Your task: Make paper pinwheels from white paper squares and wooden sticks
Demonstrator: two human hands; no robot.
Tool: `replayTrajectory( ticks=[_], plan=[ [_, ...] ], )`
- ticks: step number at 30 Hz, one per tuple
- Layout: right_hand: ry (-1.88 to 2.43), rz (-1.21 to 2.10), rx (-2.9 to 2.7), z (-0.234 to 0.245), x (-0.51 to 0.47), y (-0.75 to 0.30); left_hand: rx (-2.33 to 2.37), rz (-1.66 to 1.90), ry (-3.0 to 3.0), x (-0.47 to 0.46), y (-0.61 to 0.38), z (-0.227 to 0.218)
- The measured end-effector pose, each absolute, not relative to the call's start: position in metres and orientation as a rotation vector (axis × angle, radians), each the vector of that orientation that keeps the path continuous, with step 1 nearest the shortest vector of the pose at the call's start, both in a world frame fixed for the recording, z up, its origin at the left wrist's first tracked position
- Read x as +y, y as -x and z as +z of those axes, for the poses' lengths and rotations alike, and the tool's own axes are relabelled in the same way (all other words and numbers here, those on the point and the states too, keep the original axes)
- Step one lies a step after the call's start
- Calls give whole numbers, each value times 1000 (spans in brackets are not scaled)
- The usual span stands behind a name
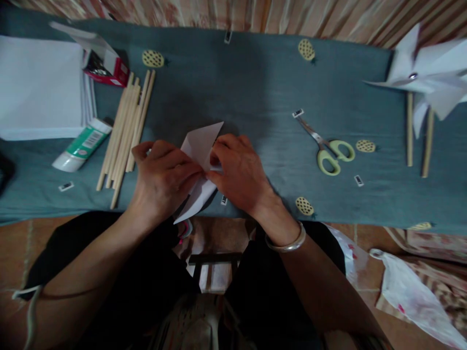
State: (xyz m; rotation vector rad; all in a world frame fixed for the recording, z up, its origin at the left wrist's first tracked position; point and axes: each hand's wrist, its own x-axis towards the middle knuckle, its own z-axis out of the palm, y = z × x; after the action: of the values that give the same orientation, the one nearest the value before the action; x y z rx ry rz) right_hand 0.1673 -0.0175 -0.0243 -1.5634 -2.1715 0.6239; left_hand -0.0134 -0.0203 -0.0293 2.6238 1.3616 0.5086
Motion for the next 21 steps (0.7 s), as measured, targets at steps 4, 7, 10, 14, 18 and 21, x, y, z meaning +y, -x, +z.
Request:
replayTrajectory(
  ticks=[4, 7, 10, 14, 18, 21],
  plan=[
    [1572, 572, -2198, -24, -18, -166, 1340, 493, -2621, -29, 17, -30],
    [1536, 575, -2184, -25, -19, -167, 1357, 517, -2628, -36, 19, -31],
    [1481, 600, -2135, -26, -19, -171, 1363, 508, -2644, -38, 18, -31],
    [1475, 666, -2019, -27, -17, -177, 1328, 519, -2694, -37, 15, -34],
    [1537, 587, -1977, -30, -17, -177, 1289, 549, -2790, -34, 13, -36],
    [1536, 509, -1982, -32, -18, -175, 1238, 528, -2872, -33, 12, -36]
  ],
)
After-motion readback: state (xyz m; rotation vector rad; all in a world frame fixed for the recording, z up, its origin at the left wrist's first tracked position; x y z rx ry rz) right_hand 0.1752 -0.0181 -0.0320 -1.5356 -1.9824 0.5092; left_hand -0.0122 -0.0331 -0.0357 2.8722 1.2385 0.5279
